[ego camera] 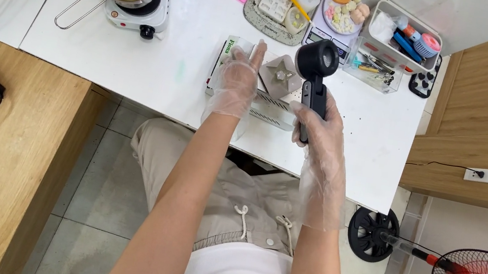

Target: Heating a star-shaped candle mold using a handheld heat gun.

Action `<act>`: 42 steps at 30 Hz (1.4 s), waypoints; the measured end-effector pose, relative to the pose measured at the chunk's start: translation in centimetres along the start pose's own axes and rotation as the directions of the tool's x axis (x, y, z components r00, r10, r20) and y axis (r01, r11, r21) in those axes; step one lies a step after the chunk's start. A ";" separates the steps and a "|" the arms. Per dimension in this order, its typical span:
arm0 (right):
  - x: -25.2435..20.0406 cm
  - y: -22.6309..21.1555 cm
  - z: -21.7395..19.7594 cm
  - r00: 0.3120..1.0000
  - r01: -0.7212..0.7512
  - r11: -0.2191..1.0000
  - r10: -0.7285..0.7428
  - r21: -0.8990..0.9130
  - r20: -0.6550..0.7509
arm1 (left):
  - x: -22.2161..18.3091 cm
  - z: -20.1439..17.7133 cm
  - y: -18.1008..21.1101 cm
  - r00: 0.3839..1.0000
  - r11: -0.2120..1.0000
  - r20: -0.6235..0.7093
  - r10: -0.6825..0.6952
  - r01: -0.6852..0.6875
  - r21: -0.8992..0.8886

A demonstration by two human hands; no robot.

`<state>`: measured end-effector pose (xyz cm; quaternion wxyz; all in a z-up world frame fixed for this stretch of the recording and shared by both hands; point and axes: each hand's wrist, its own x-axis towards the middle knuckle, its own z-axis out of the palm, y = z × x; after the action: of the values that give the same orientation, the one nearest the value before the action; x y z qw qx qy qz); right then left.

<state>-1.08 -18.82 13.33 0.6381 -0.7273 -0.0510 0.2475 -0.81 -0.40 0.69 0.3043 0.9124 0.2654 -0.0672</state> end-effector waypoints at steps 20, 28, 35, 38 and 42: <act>1.2 2.1 -3.8 0.976 -0.214 0.973 0.216 -0.083 0.011 | 0.5 0.4 0.0 0.999 0.999 0.032 -0.001 0.000 0.035; 1.0 1.6 -3.4 0.977 -0.209 0.977 0.211 -0.047 0.042 | 0.5 0.4 0.1 0.999 0.999 0.037 -0.021 0.019 0.047; 1.1 1.7 -3.4 0.984 -0.176 0.984 0.175 0.014 0.041 | 0.8 0.7 0.1 0.999 0.998 0.011 -0.034 0.033 0.047; 1.1 1.6 -3.5 0.988 -0.151 0.987 0.148 0.049 0.052 | 2.0 2.7 -0.9 1.000 0.998 0.005 -0.022 0.022 0.067; 1.2 1.5 -3.5 0.985 -0.172 0.984 0.172 0.056 -0.004 | 1.9 2.3 -0.7 0.999 0.998 -0.040 -0.004 0.006 0.062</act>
<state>1.06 -21.78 11.74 0.6345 -0.7121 0.0217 0.2996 0.54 -0.46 -2.02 0.2702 0.9220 0.2713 -0.0581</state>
